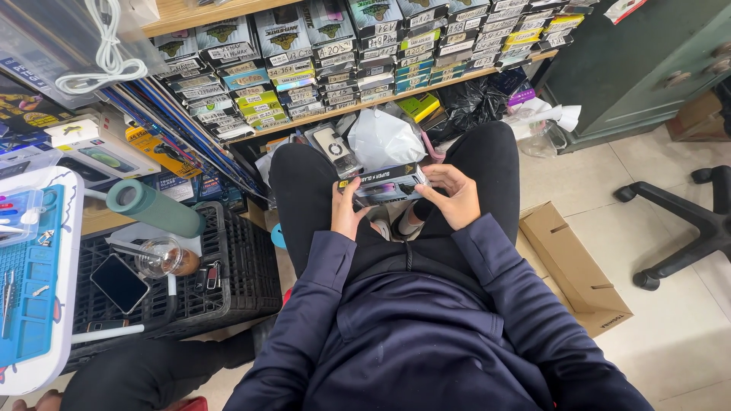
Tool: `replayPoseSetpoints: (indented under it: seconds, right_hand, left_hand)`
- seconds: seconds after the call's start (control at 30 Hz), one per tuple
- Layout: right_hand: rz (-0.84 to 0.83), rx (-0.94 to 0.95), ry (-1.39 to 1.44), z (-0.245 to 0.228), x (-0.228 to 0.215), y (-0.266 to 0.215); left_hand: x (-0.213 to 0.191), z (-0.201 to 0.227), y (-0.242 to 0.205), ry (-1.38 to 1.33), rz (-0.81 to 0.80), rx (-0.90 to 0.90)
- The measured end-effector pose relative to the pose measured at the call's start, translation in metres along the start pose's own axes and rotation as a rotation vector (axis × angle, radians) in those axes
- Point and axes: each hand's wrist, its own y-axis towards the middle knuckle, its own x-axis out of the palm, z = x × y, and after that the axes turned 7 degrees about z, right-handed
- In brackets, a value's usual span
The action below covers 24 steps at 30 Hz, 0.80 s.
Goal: The person sits on a chair and repeatedly takes small rectangular boxes from a shelf, places them into white paper envelopes, and then places the envelopes into a cardboard box on the floor.
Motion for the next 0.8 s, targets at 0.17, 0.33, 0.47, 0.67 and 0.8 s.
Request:
replayPoseSetpoints:
  seconds: [0.17, 0.33, 0.47, 0.67, 0.8]
  right_hand:
    - [-0.014, 0.006, -0.009, 0.0, 0.001, 0.0]
    - [-0.023, 0.019, -0.007, -0.003, 0.002, 0.0]
    - [0.007, 0.06, -0.059, 0.001, 0.0, 0.002]
    - [0.09, 0.086, -0.045, 0.017, -0.008, 0.007]
    - [0.071, 0.08, 0.018, 0.016, -0.007, 0.008]
  left_hand:
    - [-0.008, -0.01, 0.012, 0.057, -0.013, 0.111]
    - [-0.007, -0.008, 0.011, 0.06, -0.034, 0.171]
    - [-0.003, -0.004, 0.003, 0.108, -0.089, 0.193]
    - [-0.006, -0.007, 0.0, 0.41, -0.176, 0.369]
    - [-0.01, -0.016, 0.018, 0.311, -0.176, 0.318]
